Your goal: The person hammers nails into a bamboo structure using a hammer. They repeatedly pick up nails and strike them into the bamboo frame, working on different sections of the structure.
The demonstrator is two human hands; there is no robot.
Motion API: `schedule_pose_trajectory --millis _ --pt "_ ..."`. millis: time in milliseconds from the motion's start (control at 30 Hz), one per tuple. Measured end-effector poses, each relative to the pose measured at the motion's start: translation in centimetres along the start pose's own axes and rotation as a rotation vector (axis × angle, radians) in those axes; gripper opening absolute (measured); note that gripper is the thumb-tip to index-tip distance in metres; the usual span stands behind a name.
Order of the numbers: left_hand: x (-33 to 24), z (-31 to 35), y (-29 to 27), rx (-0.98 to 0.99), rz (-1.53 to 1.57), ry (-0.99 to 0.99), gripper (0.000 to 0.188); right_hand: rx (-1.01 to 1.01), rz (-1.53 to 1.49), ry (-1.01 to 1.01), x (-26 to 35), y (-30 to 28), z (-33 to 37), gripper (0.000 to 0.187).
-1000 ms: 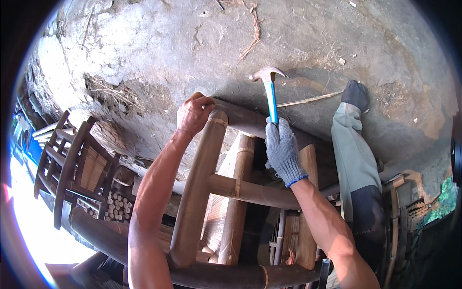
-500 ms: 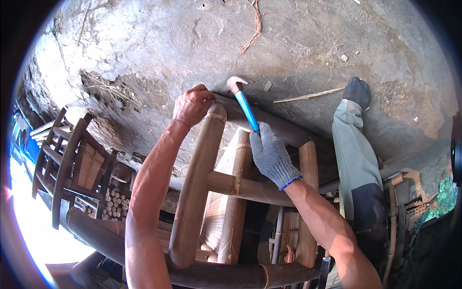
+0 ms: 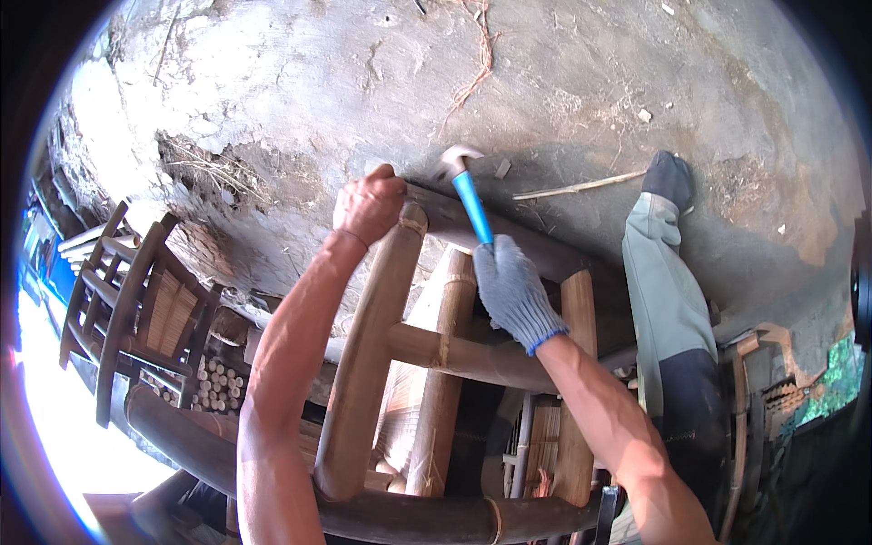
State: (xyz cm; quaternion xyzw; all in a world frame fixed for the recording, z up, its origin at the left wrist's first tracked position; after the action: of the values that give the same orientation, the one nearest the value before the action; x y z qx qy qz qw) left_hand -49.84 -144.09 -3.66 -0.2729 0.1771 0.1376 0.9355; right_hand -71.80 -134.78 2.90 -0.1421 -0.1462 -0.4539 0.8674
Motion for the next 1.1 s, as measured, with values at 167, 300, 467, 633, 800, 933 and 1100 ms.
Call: schedule_pose_trajectory --millis 167,300,467,633,800,933,1100 --pt "-3.2 2.0 0.5 -0.003 0.199 -0.247 0.019 -0.359 -0.237 0.083 -1.3 -3.3 -1.0 0.028" --pt "0.2 -0.3 -0.4 -0.130 0.383 -0.224 0.024 -0.250 -0.302 0.136 -2.2 -4.2 -1.8 0.029" --pt "1.0 -0.6 1.0 -0.035 0.395 -0.217 0.025 -0.334 -0.131 0.007 -1.2 -4.3 -1.6 0.029" --pt "0.5 -0.5 1.2 0.053 0.266 -0.156 0.025 -0.201 -0.089 -0.037 -0.5 -2.8 -1.3 0.024" --pt "0.4 -0.3 1.3 0.039 0.233 -0.141 0.024 -0.194 -0.015 -0.157 0.6 -2.2 -1.2 0.022" --pt "0.5 -0.1 1.3 0.047 0.236 -0.115 0.024 -0.243 0.022 -0.248 2.2 -2.5 0.1 0.024" --pt "0.9 0.2 1.4 0.020 0.232 -0.088 0.023 0.025 0.304 -0.236 1.8 -1.7 -0.8 0.026"
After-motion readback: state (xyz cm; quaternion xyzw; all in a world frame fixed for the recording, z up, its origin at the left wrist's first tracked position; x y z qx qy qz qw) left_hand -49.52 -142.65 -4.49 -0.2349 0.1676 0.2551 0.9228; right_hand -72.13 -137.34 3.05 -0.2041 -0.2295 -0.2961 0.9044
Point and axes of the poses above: each hand's wrist, its own z-axis away from the middle knuckle, its own y-axis out of the palm, x = y × z, the point moved 4 cm from there along -z, towards the middle knuckle, and after that the axes turned 12 degrees about z, right-handed, at the moved point
